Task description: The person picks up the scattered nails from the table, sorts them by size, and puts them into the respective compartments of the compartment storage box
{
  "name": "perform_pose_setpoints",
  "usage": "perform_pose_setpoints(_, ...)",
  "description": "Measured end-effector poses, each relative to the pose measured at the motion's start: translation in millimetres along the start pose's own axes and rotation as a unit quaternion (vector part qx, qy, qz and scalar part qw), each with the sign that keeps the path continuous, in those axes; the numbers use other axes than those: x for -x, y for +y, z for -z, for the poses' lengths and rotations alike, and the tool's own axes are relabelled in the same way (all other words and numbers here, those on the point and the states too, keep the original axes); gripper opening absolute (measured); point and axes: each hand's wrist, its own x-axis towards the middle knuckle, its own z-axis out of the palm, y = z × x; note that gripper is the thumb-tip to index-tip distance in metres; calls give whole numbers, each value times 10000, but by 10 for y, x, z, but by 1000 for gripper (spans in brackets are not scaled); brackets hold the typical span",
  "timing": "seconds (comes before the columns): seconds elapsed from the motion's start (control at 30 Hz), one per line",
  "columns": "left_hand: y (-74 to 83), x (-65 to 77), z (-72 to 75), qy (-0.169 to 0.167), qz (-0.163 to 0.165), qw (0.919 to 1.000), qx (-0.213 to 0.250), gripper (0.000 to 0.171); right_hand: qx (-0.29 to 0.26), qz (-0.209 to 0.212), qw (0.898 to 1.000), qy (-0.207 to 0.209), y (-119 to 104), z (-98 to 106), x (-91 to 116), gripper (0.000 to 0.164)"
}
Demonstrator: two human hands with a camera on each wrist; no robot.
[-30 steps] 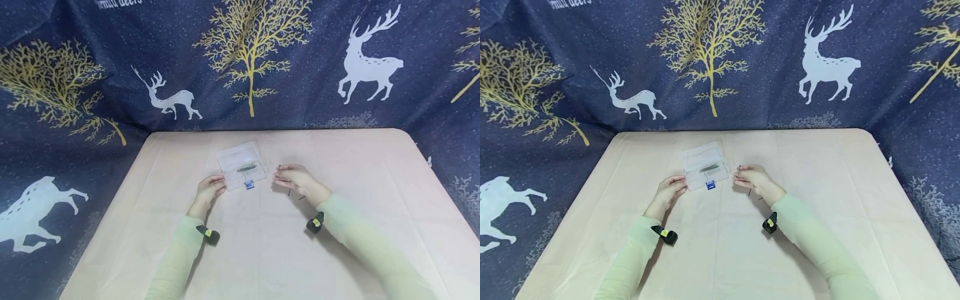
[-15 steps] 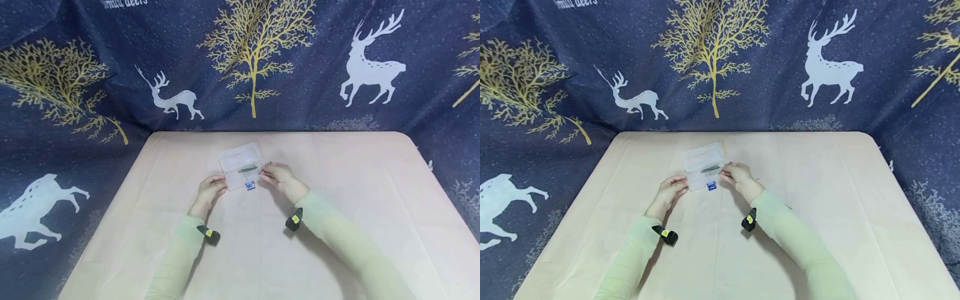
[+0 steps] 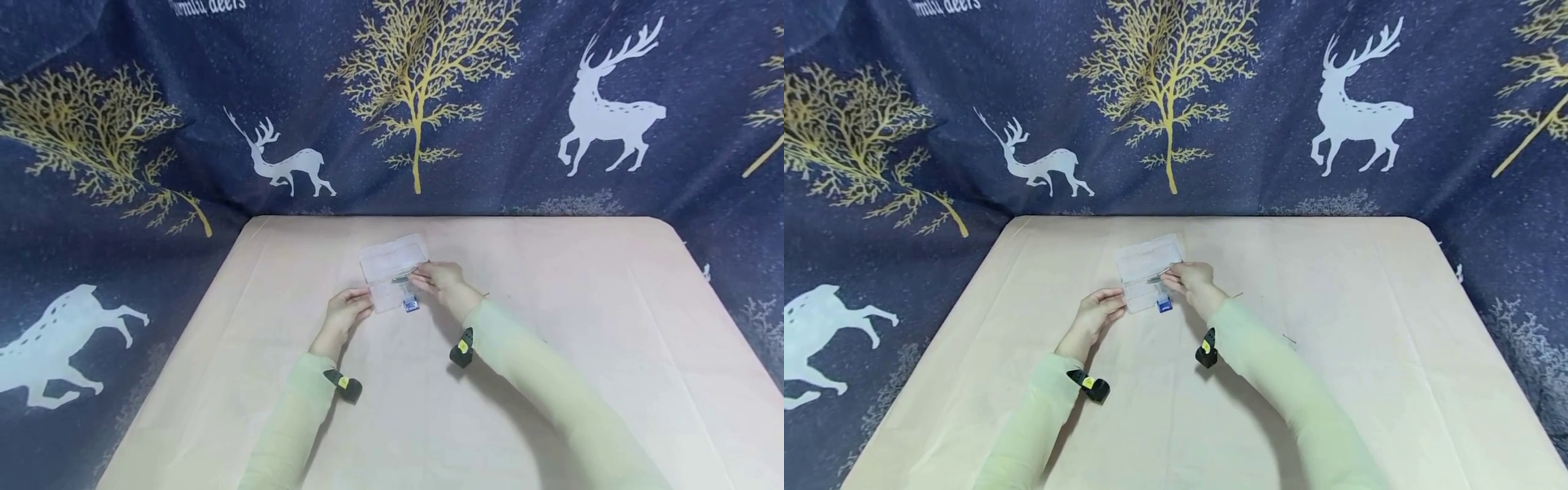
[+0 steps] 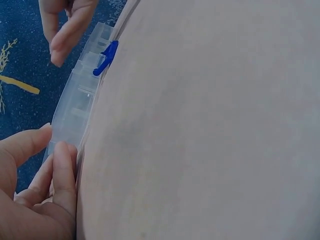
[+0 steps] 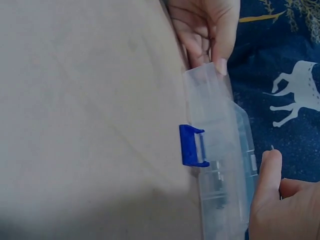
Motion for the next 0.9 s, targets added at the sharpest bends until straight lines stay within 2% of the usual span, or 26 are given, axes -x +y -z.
perform_pose_setpoints(0.2, -20, 27, 3, -15, 53, 10000, -74, 30, 211, -8, 9989, 415, 68, -39, -72, 40)
perform_pose_setpoints(0.33, -8, 24, 4, 16, 1, 9999, -126, 30, 434, 84, 9975, 547, 97, -60, -91, 39)
perform_pose_setpoints(0.47, -15, 9, 8, 49, -71, 10000, -34, 30, 568, 193, 9968, 533, 116, -68, -88, 35)
perform_pose_setpoints(0.67, -38, -24, -14, -97, -138, 9997, 147, 29, 503, 304, 9972, 457, 135, -15, -70, 35)
perform_pose_setpoints(0.77, -33, -33, -13, -72, -170, 9997, 148, 29, 577, 261, 9970, 455, 130, -16, -81, 38)
perform_pose_setpoints(0.9, -20, -24, 17, -10, -179, 9998, 120, 28, 552, 146, 9982, 200, 96, -37, -49, 41)
